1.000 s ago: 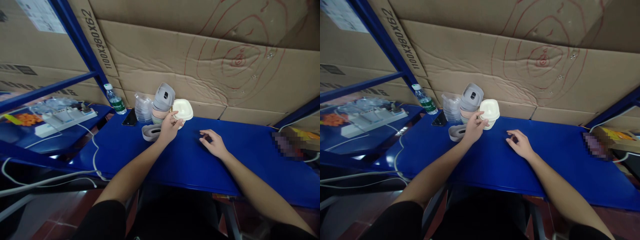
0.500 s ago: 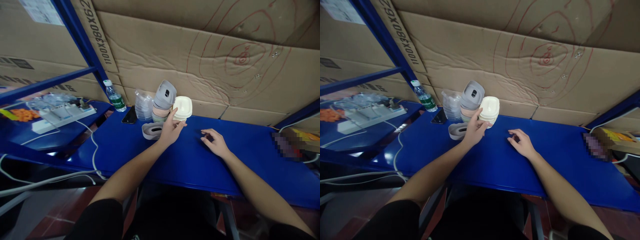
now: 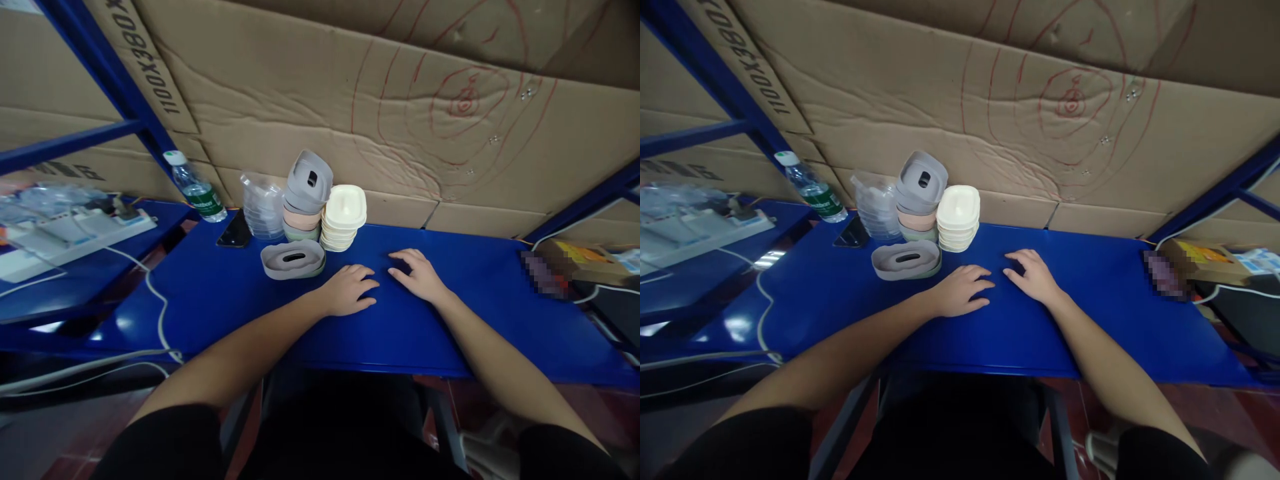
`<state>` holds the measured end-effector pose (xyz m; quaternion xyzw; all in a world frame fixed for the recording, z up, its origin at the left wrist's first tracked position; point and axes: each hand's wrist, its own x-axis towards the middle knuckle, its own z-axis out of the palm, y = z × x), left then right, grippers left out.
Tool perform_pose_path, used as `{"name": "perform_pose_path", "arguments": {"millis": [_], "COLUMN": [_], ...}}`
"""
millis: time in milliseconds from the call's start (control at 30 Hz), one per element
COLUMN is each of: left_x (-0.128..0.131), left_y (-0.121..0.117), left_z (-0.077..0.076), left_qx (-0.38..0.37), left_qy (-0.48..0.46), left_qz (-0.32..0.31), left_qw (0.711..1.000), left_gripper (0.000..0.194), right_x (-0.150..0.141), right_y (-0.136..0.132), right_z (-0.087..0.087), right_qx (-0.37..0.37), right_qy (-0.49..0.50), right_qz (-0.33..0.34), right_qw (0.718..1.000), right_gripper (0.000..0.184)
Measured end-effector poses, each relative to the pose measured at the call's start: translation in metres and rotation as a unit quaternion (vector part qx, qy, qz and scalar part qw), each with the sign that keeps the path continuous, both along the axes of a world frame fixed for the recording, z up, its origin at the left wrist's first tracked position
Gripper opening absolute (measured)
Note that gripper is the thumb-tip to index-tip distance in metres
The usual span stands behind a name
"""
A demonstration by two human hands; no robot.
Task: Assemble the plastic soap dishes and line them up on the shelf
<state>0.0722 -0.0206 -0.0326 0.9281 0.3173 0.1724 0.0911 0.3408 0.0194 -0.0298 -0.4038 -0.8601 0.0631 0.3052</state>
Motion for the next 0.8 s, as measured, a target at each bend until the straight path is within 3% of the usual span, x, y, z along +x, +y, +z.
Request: {"name": "perform_pose_path", "arguments": {"millis": [467, 667, 733, 800], "left_x": [0.001, 0.001, 0.001, 0.001], "left_y": [0.003, 0.003, 0.003, 0.003], "left_z": [-0.007, -0.005, -0.005, -0.005], "left_qx": [0.023, 0.023, 0.023, 0.022], "left_qy": [-0.045, -0.046, -0.041, -0.039], "left_qz": [0.023, 0.026, 0.027, 0.026], "left_qw": [0.998, 0.998, 0.999, 0.999], "left_gripper": [0.067, 0.067, 0.067, 0.066], "right_x": [-0.002, -0.004, -0.004, 0.0], "right_y": [-0.005, -0.007, -0.003, 0.005], "right_z": [0.006, 0.005, 0.002, -0.003], "right_qx": [0.021, 0.013, -0.012, -0.063], "right_qy": [-0.002, 0.006, 0.051, 0.172], "right_qz": [-0.007, -0.011, -0.053, -0.12], "right_qw": [1.0, 1.0, 0.997, 0.976], "right_gripper": [0.041, 0.039, 0.044, 0.056]}}
